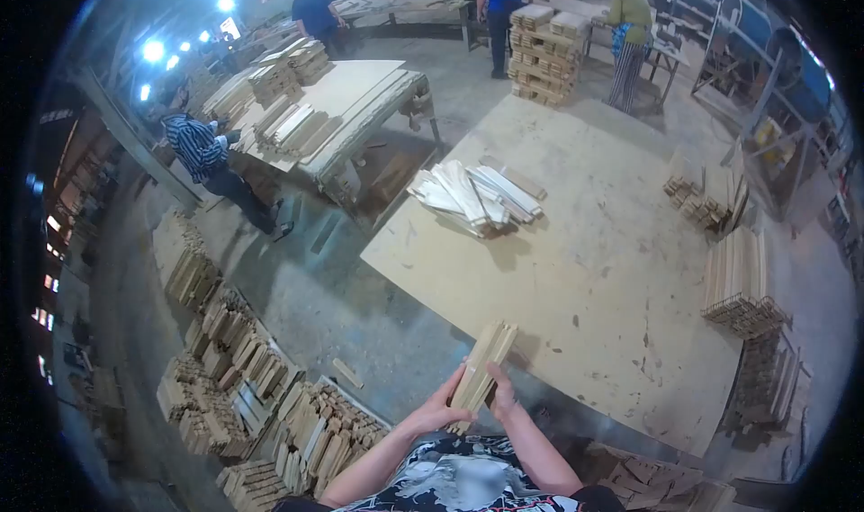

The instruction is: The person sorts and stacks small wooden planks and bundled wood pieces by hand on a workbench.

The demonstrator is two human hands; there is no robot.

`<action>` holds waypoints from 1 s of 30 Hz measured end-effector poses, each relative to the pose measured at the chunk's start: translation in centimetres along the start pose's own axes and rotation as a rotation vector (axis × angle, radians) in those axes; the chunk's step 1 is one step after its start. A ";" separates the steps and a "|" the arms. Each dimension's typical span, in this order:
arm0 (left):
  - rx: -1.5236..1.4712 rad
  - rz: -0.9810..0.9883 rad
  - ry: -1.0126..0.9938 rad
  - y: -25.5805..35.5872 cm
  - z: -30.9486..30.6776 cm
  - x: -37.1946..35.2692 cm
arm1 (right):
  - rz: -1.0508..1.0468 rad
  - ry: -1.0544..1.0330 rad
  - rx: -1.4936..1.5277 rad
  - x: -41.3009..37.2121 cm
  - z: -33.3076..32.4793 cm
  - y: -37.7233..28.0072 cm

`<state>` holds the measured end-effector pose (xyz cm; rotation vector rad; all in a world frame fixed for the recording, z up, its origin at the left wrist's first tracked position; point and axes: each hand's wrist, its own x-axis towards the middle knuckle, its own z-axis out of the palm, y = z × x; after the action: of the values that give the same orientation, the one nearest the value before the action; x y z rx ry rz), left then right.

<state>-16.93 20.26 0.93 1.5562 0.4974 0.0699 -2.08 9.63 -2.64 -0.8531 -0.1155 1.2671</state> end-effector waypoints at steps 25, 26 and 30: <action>-1.074 0.334 0.503 7.7 -42.0 3.4 | -0.795 -0.395 -0.436 33.5 40.2 1.3; -1.071 0.349 0.499 8.1 -43.8 4.5 | -0.816 -0.418 -0.502 35.0 41.0 1.0; -1.067 0.347 0.465 10.4 -48.5 8.9 | -0.831 -0.363 -0.445 40.8 43.2 -0.4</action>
<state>-22.99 69.09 11.66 0.5398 0.4261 0.8405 -10.45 66.44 12.70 -0.8062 -0.9701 0.5882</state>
